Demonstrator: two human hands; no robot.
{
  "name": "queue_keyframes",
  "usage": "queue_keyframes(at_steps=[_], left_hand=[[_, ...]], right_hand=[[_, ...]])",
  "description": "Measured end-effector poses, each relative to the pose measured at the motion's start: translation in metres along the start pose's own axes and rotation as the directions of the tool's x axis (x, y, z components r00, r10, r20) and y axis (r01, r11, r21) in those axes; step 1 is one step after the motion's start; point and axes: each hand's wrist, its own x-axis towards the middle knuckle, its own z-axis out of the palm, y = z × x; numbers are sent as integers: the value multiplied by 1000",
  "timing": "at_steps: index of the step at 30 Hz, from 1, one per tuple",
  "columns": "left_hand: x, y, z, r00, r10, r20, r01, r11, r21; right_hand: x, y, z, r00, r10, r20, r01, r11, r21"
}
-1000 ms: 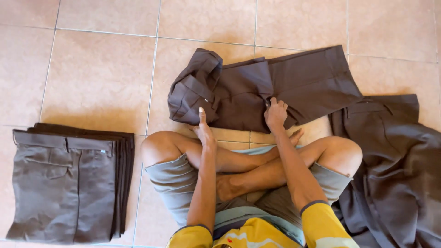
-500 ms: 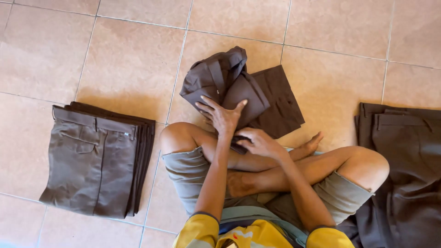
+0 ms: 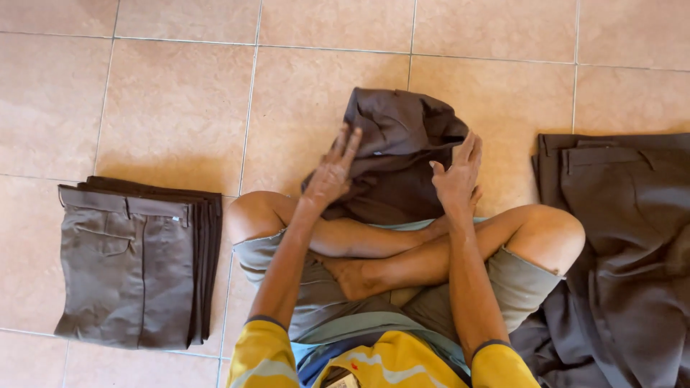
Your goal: The person sits cross-legged on a tiled floor and folds dark brown trousers by hand. They unfold each pair, align the legs, fold the garment in half lengthwise, then fold it into a compact rectangle before placing it on a growing stack to the left.
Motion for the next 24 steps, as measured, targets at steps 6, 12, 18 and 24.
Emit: queue_keyframes(at_steps=[6,12,18,24], left_hand=[[-7,-108,-5,880,-413,-237,474,796,376],[-26,-125,80,849,-525,64,450,780,435],[-24,-128,71,846,-531,-52,523,806,279],[-28,-103,46,844,-536,3,518,818,249]], right_hand=[[3,25,48,972,-105,212,125,989,-84],[-14,12,98,838,-301,455,430,877,-213],[-45,8,95,654,-394,646,342,916,212],[23,93,63,970,9,241,36,983,-179]])
